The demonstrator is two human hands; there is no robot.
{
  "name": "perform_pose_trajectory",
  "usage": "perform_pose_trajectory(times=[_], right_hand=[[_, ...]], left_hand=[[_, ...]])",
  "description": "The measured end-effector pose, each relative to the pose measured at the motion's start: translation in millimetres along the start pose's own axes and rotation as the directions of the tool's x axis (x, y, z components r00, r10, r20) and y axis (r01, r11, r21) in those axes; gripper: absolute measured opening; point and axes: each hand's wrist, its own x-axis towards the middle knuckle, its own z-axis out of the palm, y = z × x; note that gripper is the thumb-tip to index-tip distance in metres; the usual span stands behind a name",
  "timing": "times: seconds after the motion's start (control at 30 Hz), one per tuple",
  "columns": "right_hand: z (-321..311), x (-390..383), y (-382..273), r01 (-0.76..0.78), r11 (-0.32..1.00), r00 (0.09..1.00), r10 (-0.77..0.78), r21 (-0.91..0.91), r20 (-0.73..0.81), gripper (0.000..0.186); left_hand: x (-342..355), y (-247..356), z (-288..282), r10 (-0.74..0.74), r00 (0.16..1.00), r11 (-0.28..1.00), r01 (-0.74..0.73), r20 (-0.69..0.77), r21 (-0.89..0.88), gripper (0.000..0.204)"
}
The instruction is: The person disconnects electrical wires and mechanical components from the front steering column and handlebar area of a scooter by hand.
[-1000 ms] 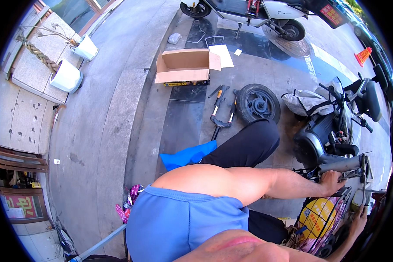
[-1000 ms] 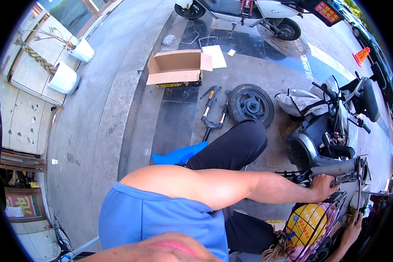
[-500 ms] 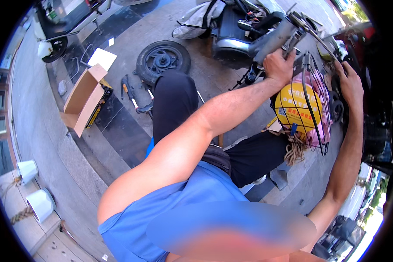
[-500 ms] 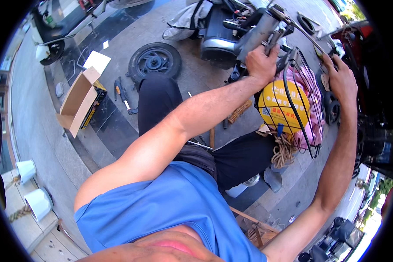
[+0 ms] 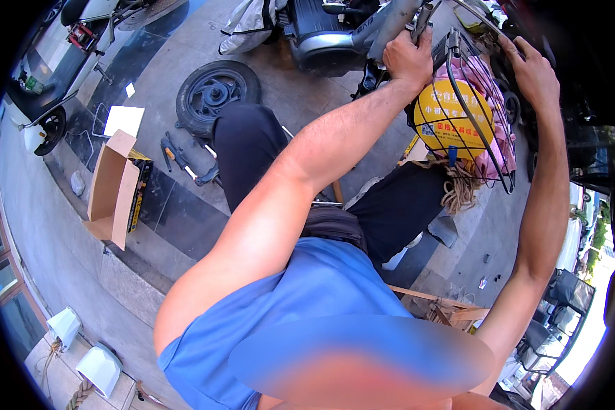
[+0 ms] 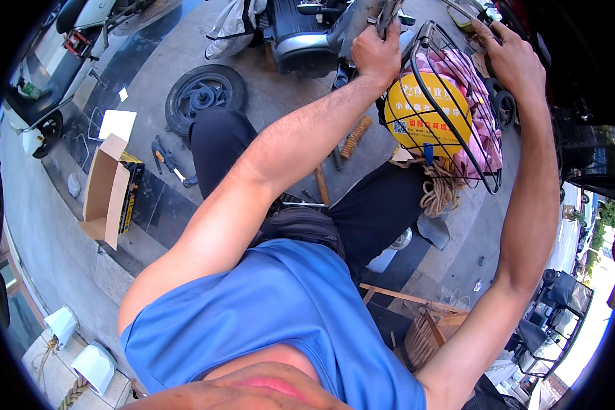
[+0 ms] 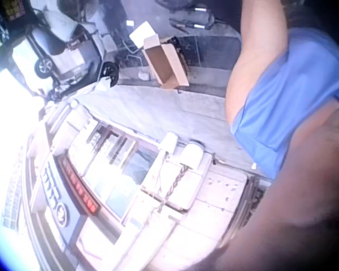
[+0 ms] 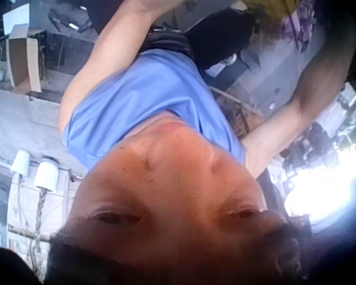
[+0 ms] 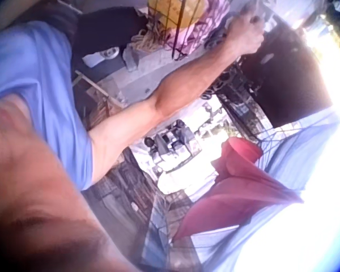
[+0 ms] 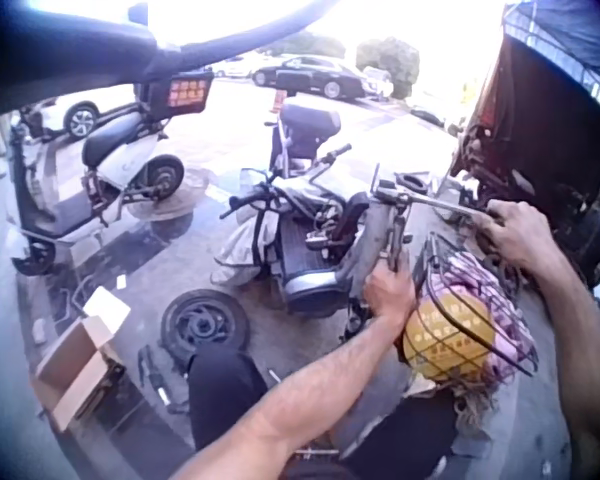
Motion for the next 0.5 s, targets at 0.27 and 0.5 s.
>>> perform_pose_trajectory(times=[0.27, 0.5], right_hand=[[1.2, 13.3, -12.2, 0.051, 0.997, 0.992, -0.057, 0.053, 0.115, 0.076], [-61.3, -27.9, -68.3, -0.006, 0.995, 1.0, 0.008, 0.096, -0.014, 0.053]], left_hand=[[17.2, -22.8, 0.0, 0.013, 0.998, 0.998, -0.009, 0.06, -0.067, 0.072], [11.4, 4.7, -9.5, -0.157, 0.98, 0.987, 0.152, 0.122, 0.049, 0.083]])
